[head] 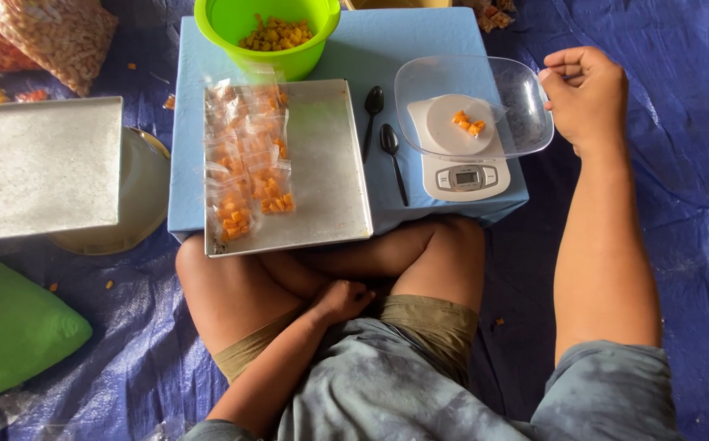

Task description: Weighing small orange snacks on a digital scale and placing them into small plastic bags for packaging.

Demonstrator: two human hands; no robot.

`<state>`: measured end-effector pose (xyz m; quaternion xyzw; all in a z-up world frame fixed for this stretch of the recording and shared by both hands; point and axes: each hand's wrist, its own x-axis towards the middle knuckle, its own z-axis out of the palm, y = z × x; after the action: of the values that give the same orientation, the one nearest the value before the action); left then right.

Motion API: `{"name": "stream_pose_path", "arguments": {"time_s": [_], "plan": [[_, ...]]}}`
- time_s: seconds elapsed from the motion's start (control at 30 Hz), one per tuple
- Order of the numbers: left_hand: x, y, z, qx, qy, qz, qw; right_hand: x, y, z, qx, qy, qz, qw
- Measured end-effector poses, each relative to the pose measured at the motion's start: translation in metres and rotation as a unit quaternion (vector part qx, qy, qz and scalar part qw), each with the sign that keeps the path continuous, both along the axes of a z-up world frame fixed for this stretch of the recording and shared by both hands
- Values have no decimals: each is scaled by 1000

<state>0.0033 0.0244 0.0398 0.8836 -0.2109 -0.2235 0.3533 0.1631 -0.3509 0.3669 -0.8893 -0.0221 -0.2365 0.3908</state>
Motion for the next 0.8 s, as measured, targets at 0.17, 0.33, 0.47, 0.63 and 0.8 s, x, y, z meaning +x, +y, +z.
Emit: {"name": "stream_pose_path", "arguments": {"time_s": [0.17,0.33,0.47,0.63,0.8], "plan": [[0,-1,-6,-25,-18,-1,1000,3,1,-5,1,24,-1,1000],[1,0,2,-11,11,-6,1000,7,3,-7,-14,21,22,999],[2,-2,3,8,23,-12,1000,6,10,-9,-32,22,26,999],[1,-2,-1,10,14,-10,1000,9,18,-13,-161,72,-35,984],[2,-2,0,3,5,-13,1000,11,43,-15,-189,307,-106,927]]}}
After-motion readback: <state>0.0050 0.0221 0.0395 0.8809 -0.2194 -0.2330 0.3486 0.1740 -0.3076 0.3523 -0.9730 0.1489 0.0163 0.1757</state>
